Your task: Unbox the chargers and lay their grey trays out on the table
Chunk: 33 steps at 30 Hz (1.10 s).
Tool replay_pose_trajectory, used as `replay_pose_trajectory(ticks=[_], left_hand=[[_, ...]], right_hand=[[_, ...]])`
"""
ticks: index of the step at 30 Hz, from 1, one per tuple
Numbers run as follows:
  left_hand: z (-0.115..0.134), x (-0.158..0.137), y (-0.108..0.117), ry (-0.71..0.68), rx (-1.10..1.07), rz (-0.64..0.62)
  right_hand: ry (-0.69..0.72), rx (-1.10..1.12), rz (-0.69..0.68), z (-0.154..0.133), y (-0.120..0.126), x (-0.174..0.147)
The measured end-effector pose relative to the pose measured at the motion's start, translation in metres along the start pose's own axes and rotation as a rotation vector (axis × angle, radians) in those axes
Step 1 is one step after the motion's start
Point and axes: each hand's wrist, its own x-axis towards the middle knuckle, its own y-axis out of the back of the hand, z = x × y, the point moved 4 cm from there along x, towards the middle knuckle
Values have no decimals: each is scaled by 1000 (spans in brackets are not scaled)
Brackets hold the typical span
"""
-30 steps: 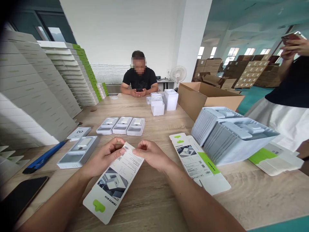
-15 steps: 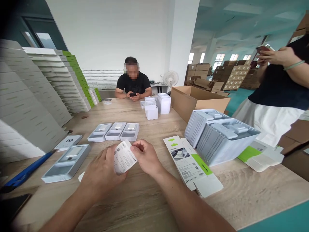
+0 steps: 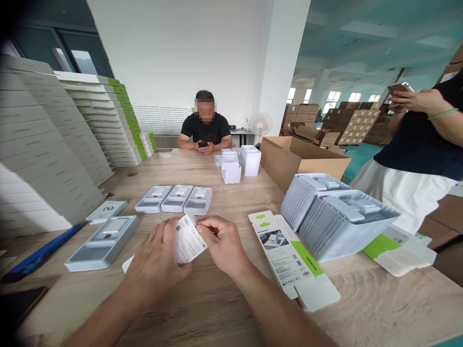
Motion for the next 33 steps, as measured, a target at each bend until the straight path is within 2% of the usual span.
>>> replay_pose_trajectory(ticks=[3,6,9,12,15,18,21,24,27,30,33], left_hand=[[-8,1,5,56,-76,-12],[-16,2,9,107,-128,29],[-17,2,11,112,-148,88],[-13,3,13,70,-212,121],[-12,2,20,-4,-290,191],[-23,1,25,66,-323,243],[-32,-1,14,150,-327,104],[-30,-3,-4,76,-309,-85],[-24,-6,-20,5,-302,-245],[-23,-6,-29,-11,-298,-334],[-30,-4,-34,3,-284,-373]], right_hand=[[16,38,-98,-4,-7,-4],[11,44,-194,-3,-19,-10],[62,-29,-204,2,-28,-15],[11,-53,-105,10,-24,-15],[-69,-64,31,13,-8,-10],[56,-170,237,-1,16,-3],[239,-290,458,-16,33,-3],[310,-447,503,-21,32,-6],[434,-680,397,-28,15,-6],[584,-860,241,-39,-9,-3],[604,-914,148,-45,-24,2]])
